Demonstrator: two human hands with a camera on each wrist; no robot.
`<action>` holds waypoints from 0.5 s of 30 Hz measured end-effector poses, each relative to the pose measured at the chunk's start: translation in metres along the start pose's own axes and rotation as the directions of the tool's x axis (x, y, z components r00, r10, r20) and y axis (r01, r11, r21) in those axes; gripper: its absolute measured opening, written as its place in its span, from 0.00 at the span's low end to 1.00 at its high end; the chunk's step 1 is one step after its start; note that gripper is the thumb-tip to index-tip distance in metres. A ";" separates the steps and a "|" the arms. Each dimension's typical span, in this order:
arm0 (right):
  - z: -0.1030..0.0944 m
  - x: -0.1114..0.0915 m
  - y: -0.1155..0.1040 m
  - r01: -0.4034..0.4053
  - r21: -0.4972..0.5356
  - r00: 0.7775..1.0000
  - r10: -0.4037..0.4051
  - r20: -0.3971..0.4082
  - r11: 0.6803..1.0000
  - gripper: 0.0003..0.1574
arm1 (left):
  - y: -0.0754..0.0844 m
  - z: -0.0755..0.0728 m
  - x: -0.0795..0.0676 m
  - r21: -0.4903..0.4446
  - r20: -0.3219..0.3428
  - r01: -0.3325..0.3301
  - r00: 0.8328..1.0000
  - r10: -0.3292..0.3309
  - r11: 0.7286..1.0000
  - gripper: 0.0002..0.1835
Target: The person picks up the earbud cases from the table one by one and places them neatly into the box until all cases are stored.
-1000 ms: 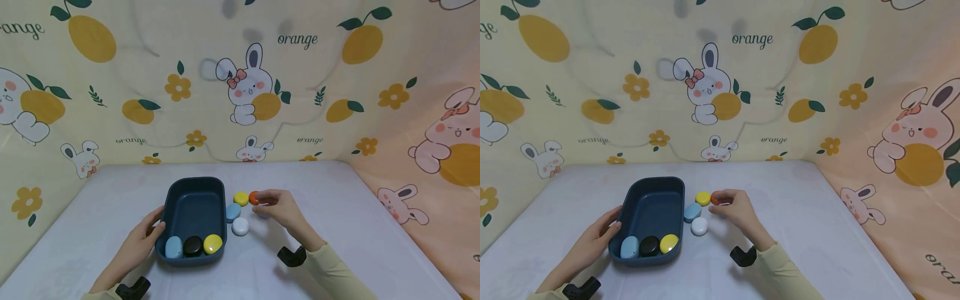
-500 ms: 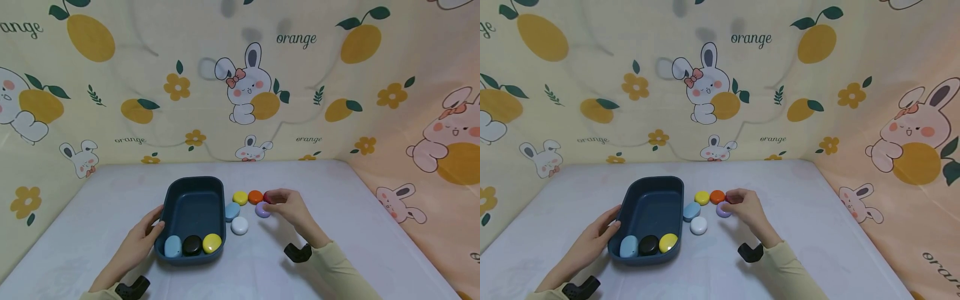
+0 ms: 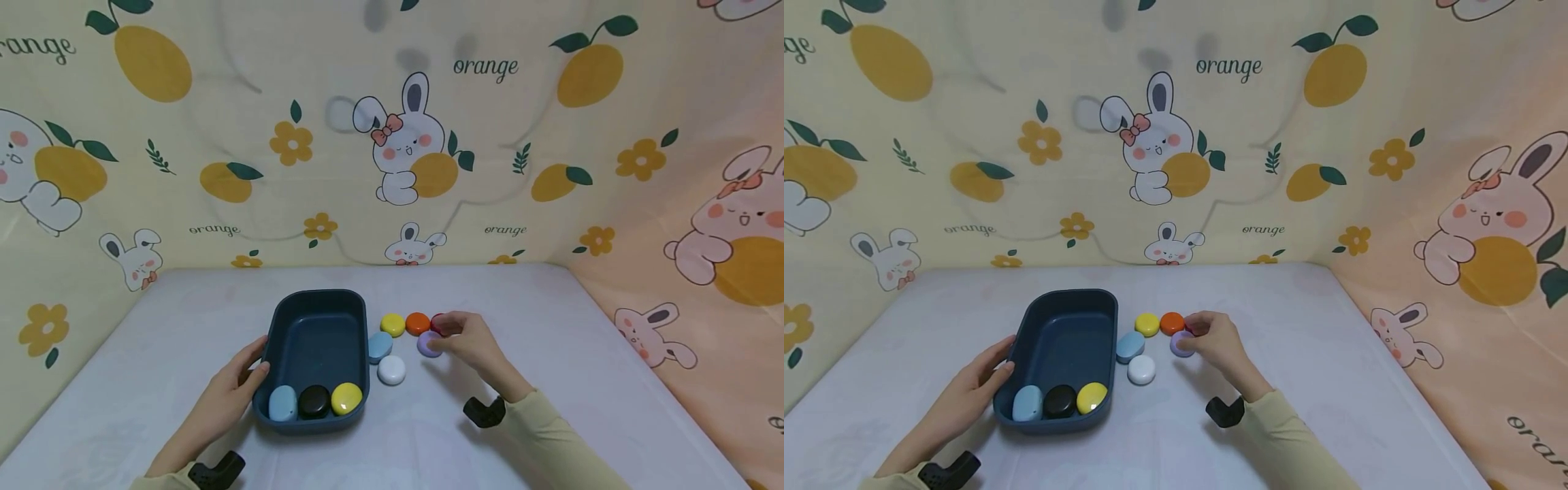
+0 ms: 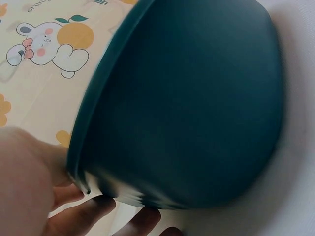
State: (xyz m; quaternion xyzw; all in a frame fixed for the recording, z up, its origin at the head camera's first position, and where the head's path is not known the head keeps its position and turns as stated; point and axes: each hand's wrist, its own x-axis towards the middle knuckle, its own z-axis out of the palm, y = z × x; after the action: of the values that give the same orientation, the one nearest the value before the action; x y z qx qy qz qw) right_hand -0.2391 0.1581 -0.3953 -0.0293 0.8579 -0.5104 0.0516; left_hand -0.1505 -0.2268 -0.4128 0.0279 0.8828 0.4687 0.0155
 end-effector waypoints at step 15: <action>0.005 0.006 0.010 0.226 -0.218 0.973 -0.210 0.091 0.950 0.25 | 0.001 0.000 0.000 -0.004 -0.004 0.009 1.000 -0.009 1.000 0.33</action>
State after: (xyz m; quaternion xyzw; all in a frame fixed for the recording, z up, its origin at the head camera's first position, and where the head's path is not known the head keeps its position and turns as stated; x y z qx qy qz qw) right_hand -0.2440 0.1580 -0.4068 -0.1466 0.8998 -0.4104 0.0199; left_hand -0.1503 -0.2263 -0.4122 0.0231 0.8819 0.4705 0.0159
